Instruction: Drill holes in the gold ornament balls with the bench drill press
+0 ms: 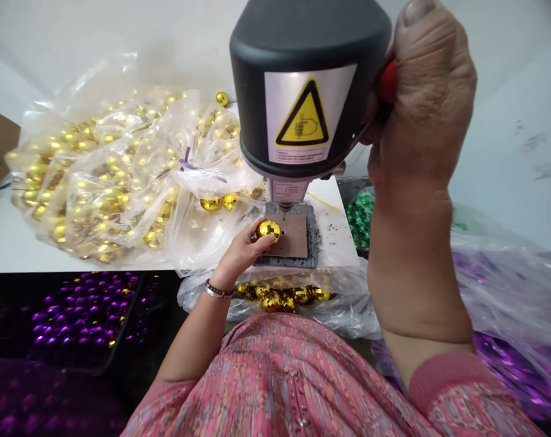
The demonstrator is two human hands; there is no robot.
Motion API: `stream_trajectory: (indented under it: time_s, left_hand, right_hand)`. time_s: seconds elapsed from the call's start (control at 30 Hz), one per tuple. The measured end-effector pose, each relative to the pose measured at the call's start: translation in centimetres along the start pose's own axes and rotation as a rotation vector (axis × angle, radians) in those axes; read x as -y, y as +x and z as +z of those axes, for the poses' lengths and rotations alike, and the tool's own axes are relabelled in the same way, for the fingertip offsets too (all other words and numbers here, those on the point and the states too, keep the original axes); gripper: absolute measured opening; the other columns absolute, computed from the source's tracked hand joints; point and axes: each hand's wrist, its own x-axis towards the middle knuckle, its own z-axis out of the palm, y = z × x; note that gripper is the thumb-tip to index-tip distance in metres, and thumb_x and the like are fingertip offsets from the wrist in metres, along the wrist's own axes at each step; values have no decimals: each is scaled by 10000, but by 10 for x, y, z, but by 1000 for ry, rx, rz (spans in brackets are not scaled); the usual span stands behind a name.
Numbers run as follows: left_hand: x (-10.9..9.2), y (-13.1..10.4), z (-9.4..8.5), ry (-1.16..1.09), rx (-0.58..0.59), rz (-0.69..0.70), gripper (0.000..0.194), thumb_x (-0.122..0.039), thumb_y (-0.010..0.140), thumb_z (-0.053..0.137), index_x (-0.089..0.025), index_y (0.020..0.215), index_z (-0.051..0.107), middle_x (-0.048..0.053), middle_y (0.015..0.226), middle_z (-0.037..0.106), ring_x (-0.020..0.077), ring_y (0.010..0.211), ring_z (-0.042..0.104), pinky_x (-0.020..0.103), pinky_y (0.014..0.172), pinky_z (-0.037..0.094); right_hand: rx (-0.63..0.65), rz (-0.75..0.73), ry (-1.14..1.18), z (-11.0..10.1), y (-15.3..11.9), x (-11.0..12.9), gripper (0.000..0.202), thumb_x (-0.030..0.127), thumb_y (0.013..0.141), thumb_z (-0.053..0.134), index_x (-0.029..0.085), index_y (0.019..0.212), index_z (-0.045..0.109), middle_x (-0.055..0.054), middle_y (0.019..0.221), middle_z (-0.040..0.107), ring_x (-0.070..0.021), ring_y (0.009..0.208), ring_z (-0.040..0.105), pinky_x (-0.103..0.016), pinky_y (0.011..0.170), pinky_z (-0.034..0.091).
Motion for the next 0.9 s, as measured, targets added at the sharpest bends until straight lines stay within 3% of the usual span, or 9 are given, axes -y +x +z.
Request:
stream_trajectory:
  time_s: [0.13,0.2,0.3,0.37,0.57,0.8,0.9]
  left_hand:
    - [-6,7,6,277,-18,81,589,-448,809,704,-181,1330,638,49,1042,710,173,821,641,283,726,524]
    - [-10,9,8,372,-15,129,526,-424,837,679,-190,1307,650,43,1046,721,183,862,649,287,768,525]
    - [-16,12,12,478,-9,166,500,-385,846,676,-183,1303,656,49,1033,728,187,860,648,298,795,524]
    - [-21,14,14,543,-10,184,511,-373,830,699,-174,1300,665,57,1012,729,196,859,646,307,803,526]
    - [-24,26,20,578,32,253,490,-323,768,760,-171,1232,717,36,988,747,196,871,651,295,819,524]
    - [-15,30,21,430,84,197,658,-322,755,775,-148,1376,645,53,1098,765,213,958,687,303,864,547]
    - [-14,30,22,437,62,187,698,-311,732,797,-132,1387,638,72,1120,763,222,986,689,317,908,543]
  right_hand:
    - [6,-10,-37,-1,-1,-1,308,293,1005,434,203,711,424,87,548,423,-8,451,427,-143,458,380]
    - [9,-7,-14,-1,-1,-1,323,399,981,497,193,741,431,84,598,443,0,482,445,-134,477,387]
    - [5,-7,13,0,-2,-2,499,652,892,543,185,759,425,84,628,445,10,500,444,-122,470,377]
    - [10,-14,-7,0,-2,-2,533,696,888,513,183,771,424,92,614,425,15,487,430,-113,469,367]
    - [36,-11,2,-2,-2,-1,268,344,1004,453,186,787,438,88,604,418,3,485,438,-116,474,360]
    - [44,55,-39,-3,-2,5,297,319,998,489,207,731,421,80,587,446,-27,476,449,-169,463,401]
    - [66,-12,-25,-5,-12,13,294,353,976,508,211,735,416,80,580,444,-30,478,430,-178,480,387]
